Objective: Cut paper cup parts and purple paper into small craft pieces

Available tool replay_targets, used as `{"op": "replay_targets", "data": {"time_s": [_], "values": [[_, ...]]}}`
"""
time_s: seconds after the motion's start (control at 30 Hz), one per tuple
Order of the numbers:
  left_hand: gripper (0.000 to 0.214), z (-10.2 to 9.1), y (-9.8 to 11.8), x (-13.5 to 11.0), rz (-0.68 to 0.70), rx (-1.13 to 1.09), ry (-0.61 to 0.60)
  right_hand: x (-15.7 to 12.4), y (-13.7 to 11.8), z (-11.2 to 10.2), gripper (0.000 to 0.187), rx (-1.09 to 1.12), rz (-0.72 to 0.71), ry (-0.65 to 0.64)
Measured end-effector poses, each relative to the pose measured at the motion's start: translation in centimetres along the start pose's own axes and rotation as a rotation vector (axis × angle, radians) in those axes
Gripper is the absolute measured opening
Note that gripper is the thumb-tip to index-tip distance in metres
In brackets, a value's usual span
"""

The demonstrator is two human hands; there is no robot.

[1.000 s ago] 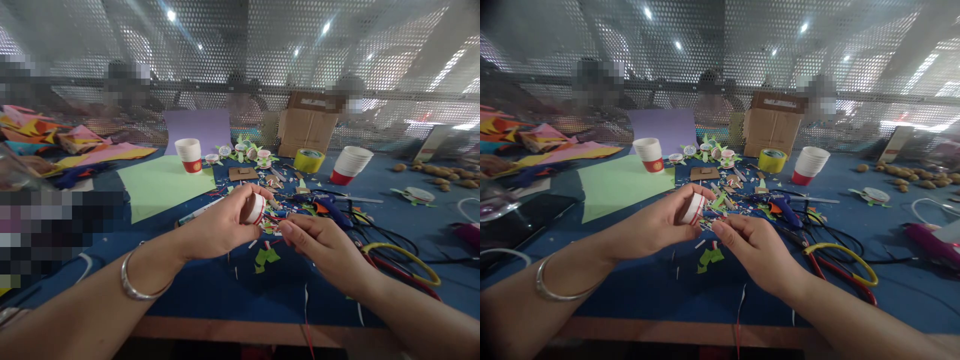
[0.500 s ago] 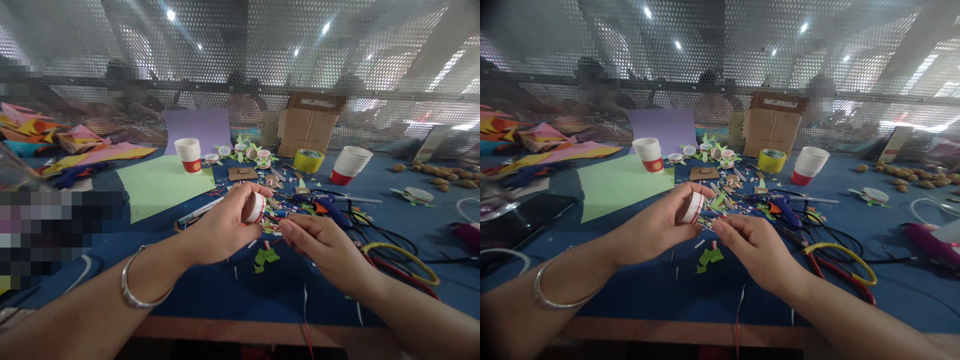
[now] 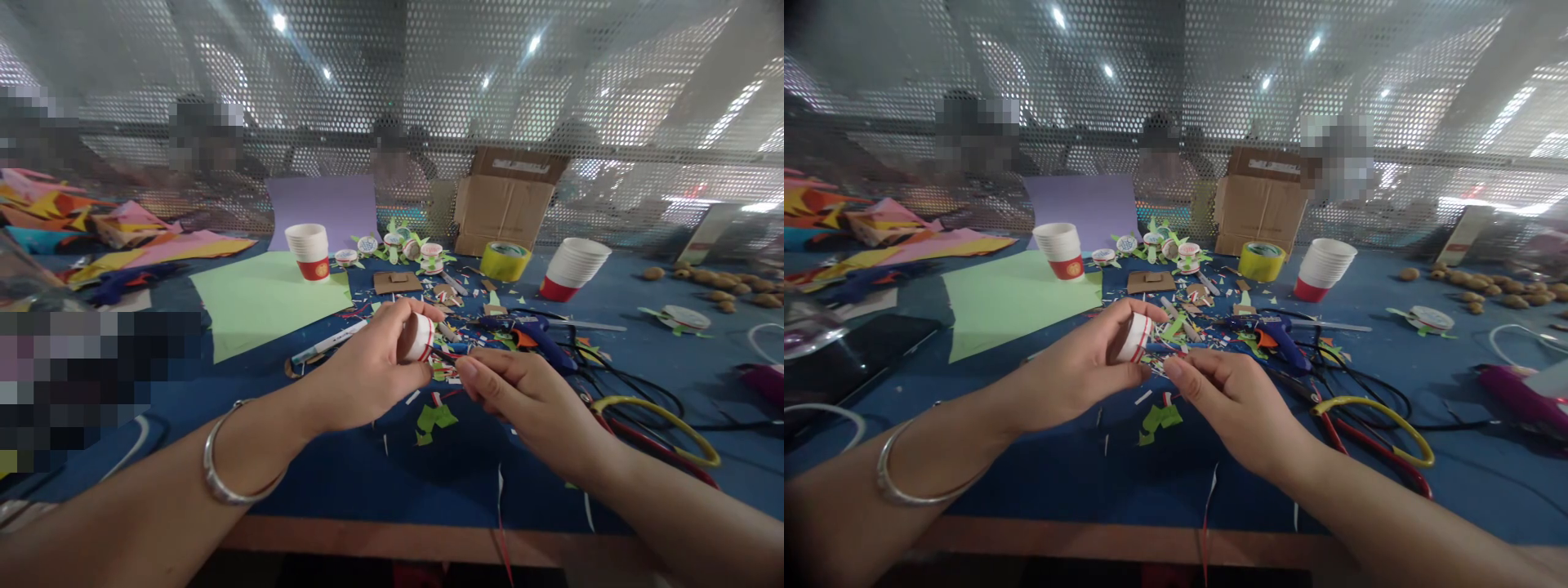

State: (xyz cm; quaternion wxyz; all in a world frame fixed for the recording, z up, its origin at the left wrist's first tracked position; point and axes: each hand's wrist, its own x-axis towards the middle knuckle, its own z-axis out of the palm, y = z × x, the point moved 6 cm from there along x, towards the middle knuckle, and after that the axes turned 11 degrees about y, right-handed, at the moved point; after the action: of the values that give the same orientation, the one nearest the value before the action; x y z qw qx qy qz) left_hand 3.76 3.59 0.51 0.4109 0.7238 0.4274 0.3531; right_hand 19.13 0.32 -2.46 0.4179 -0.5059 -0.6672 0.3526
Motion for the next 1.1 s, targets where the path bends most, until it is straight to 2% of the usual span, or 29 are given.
{"op": "replay_targets", "data": {"time_s": [0.23, 0.33, 0.53, 0.67, 0.73, 0.8, 0.93, 1.0, 1.1], "values": [[0.048, -0.4, 0.1, -0.3, 0.041, 0.110, 0.049, -0.1, -0.2, 0.0, 0.048, 0.059, -0.027, 0.002], [0.049, -0.5, 0.5, -0.6, 0.097, 0.174, 0.114, -0.2, -0.3, -0.1, 0.049, 0.078, -0.029, 0.010], [0.063, -0.8, 2.5, -1.6, 0.452, 0.445, 0.329, -0.2, -0.4, -0.1, 0.052, 0.077, -0.013, 0.014], [0.063, -0.5, 3.7, -2.5, 0.645, 0.657, 0.414, -0.3, -0.4, -0.2, 0.050, 0.070, -0.011, 0.021], [0.062, -0.5, 3.8, -2.6, 0.696, 0.706, 0.427, -0.3, -0.4, -0.2, 0.050, 0.041, -0.019, 0.024], [0.062, -1.0, 3.1, -1.9, 0.620, 0.660, 0.378, -0.2, -0.3, -0.2, 0.052, 0.007, -0.010, 0.018], [0.065, -2.0, 0.1, 0.4, 0.228, 0.438, 0.141, 0.1, -0.2, -0.5, 0.054, -0.035, 0.011, 0.018], [0.064, -2.1, -1.0, 0.9, 0.047, 0.353, 0.029, 0.2, -0.4, -0.9, 0.050, -0.051, -0.010, 0.059], [0.042, -1.0, -1.3, 0.5, -0.142, 0.217, -0.197, 0.1, -0.4, -1.4, 0.042, -0.031, -0.021, 0.125]]}}
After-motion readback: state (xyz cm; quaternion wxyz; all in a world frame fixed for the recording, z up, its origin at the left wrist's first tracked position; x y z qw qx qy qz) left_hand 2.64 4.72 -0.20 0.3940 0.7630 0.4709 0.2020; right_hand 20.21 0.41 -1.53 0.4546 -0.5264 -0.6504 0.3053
